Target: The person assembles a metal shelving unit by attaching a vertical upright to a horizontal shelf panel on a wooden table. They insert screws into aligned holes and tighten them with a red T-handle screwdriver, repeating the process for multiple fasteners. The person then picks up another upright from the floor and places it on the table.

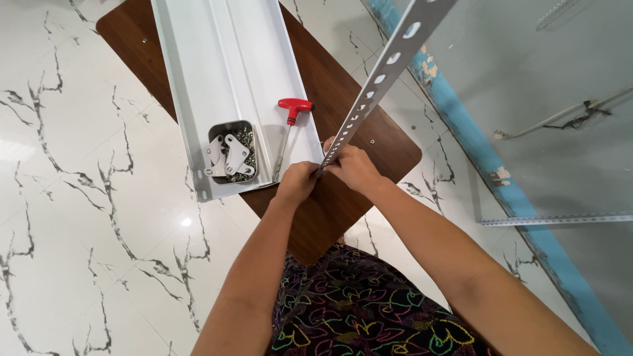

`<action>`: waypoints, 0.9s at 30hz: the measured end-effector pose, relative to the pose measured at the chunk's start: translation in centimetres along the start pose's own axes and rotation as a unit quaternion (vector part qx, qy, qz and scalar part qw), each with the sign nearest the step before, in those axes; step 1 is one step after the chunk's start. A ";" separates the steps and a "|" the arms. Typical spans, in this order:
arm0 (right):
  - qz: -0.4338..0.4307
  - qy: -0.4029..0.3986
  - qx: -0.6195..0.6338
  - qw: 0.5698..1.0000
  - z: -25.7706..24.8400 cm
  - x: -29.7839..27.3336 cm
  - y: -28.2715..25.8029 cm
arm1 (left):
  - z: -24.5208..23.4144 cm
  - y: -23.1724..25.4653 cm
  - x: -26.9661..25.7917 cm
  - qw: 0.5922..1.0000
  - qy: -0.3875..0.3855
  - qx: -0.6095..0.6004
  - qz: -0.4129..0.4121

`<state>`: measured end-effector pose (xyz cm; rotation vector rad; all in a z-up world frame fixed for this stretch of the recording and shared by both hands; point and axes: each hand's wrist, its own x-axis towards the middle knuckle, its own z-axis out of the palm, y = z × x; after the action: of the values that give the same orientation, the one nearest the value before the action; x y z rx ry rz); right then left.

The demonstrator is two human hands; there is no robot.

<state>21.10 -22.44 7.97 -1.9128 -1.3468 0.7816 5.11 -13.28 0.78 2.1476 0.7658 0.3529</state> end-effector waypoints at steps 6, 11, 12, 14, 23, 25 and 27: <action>-0.021 0.011 -0.019 1.000 0.2 0.0 0.3 | 0.7 0.8 -0.5 0.998 0.027 0.019 -0.053; -0.016 0.002 -0.025 1.000 0.2 -0.1 0.2 | 0.7 1.0 -0.7 0.997 0.021 0.027 -0.066; -0.014 -0.002 -0.028 1.000 0.1 0.0 0.1 | 0.7 0.9 -0.7 0.998 0.025 0.025 -0.047; -0.018 0.002 -0.037 0.999 0.1 0.0 0.0 | 0.7 0.5 -0.6 0.999 0.033 0.021 -0.011; -0.018 -0.016 -0.018 1.000 -0.2 0.1 0.0 | 1.4 -0.4 -0.2 0.998 0.007 0.062 -0.015; -0.002 -0.024 -0.009 1.000 -0.3 0.1 0.1 | 1.3 -0.5 -0.1 0.997 0.002 0.073 -0.019; -0.002 -0.020 -0.012 1.000 -0.4 -0.2 0.4 | 1.3 -0.4 -0.2 0.997 -0.002 0.076 -0.019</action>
<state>21.54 -22.82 7.95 -1.9220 -1.3897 0.8087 5.47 -14.00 -0.32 2.2716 0.8540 0.2789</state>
